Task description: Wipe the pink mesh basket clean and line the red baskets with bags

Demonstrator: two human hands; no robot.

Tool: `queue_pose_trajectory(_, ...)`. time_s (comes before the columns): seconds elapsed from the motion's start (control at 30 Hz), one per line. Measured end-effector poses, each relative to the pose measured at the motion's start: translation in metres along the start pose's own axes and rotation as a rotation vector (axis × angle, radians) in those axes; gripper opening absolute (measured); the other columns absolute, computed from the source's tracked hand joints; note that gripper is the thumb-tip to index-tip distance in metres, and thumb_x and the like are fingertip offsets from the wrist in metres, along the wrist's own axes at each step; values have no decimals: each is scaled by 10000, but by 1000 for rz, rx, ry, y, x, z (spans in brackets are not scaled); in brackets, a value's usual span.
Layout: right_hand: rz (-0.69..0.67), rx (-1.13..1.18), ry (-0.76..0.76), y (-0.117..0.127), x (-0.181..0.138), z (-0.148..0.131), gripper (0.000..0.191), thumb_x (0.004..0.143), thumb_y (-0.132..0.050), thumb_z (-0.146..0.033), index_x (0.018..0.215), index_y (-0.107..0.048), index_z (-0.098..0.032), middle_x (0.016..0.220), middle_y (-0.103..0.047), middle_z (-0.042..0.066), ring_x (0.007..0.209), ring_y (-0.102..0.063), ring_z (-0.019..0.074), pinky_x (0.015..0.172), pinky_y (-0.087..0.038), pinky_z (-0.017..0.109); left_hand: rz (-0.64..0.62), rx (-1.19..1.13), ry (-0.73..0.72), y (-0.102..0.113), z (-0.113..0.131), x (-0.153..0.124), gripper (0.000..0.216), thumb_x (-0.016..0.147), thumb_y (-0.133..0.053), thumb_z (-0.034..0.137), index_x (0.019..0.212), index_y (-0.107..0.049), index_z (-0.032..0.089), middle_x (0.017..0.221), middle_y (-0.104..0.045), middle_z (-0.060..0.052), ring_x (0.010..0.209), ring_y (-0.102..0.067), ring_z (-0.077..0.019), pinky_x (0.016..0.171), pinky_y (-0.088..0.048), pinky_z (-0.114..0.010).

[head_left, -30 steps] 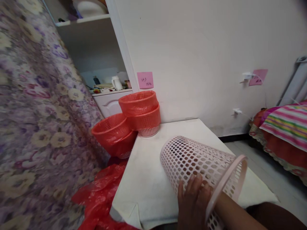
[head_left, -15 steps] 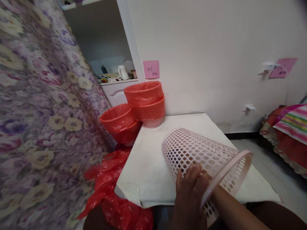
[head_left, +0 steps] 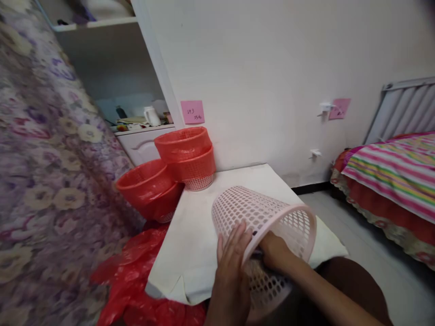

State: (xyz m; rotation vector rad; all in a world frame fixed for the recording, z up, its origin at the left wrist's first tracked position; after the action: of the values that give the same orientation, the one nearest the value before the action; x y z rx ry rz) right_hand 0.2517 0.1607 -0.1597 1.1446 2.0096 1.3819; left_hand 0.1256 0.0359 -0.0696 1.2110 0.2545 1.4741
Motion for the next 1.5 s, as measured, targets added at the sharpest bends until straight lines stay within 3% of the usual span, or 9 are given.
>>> queue_pose_trajectory(0.17,171,-95,-96,30,-16,17,768,665,-511,12,1390,-494,-243,1479,-442,123,1272,-444,347,895,-497,430,53,94,26,29,2,-2,898,710,-328,-94,1489,-236,344,1563,-386,-60,1471,-279,-196,1191,-169,-627)
queue_pose_trajectory(0.3,76,-13,-138,-8,-29,9,757,662,-530,-15,1382,-511,-247,1471,-454,126,1248,-470,338,925,-479,446,14,131,-14,29,-7,-1,907,677,-352,-88,1482,-252,320,1551,-403,-87,1464,-296,-218,1164,-255,-630)
queue_pose_trajectory(0.57,-49,1086,16,-74,-61,-62,496,588,-678,-136,1075,-651,-221,1061,-712,28,999,-661,247,898,-501,333,28,35,-12,24,-18,3,909,638,-374,-69,1451,-307,331,1534,-428,-88,1441,-348,-258,1129,-247,-700)
queue_pose_trajectory(0.73,-33,676,-35,-55,-69,-29,538,561,-578,-38,1043,-709,-239,1070,-707,46,998,-648,256,894,-489,349,-13,-12,-19,20,-18,5,889,670,-379,-64,1458,-301,339,1553,-387,-83,1460,-309,-258,1145,-251,-672)
queue_pose_trajectory(0.9,242,189,-197,-9,-54,14,751,623,-493,15,1317,-569,-262,1360,-553,80,1234,-502,259,985,-454,367,43,-114,15,30,-23,6,678,804,-456,56,1431,-366,297,1481,-387,-116,1397,-392,-264,1083,-433,-550)
queue_pose_trajectory(1.0,338,117,-220,5,-29,14,764,672,-513,-4,1404,-476,-219,1496,-400,103,1330,-369,295,1059,-401,411,115,-77,-55,33,-26,-3,625,881,-479,155,1475,-312,249,1496,-420,-122,1441,-331,-273,1151,-347,-529)
queue_pose_trajectory(1.17,230,184,-249,-26,2,-9,721,647,-506,24,1335,-559,-188,1418,-471,173,1220,-467,354,936,-468,475,162,-86,-93,4,-43,-36,632,907,-408,104,1505,-264,250,1582,-315,-112,1473,-264,-287,1190,-240,-568)
queue_pose_trajectory(1.33,111,380,-84,-57,0,-46,556,659,-659,-143,1200,-668,-273,1142,-708,37,1040,-633,264,898,-502,347,282,-78,-33,-27,-66,-58,644,933,-374,156,1536,-179,269,1646,-138,-59,1502,-170,-274,1194,-252,-524)
queue_pose_trajectory(1.5,1,847,28,-57,-1,-53,517,654,-703,-202,1170,-690,-213,1065,-758,30,990,-681,282,899,-526,387,365,-85,-55,-13,-66,-51,551,964,-365,225,1506,-289,286,1596,-317,-52,1471,-278,-252,1178,-307,-472)
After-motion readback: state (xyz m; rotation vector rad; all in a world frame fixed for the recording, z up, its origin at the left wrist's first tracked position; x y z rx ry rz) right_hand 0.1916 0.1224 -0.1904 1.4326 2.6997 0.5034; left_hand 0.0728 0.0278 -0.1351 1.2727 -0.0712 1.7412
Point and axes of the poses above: each hand's wrist, its own x-axis towards the middle knuckle, its own y-axis out of the back of the hand, z = x × y, the point moved 3 cm from there along x, towards the middle knuckle
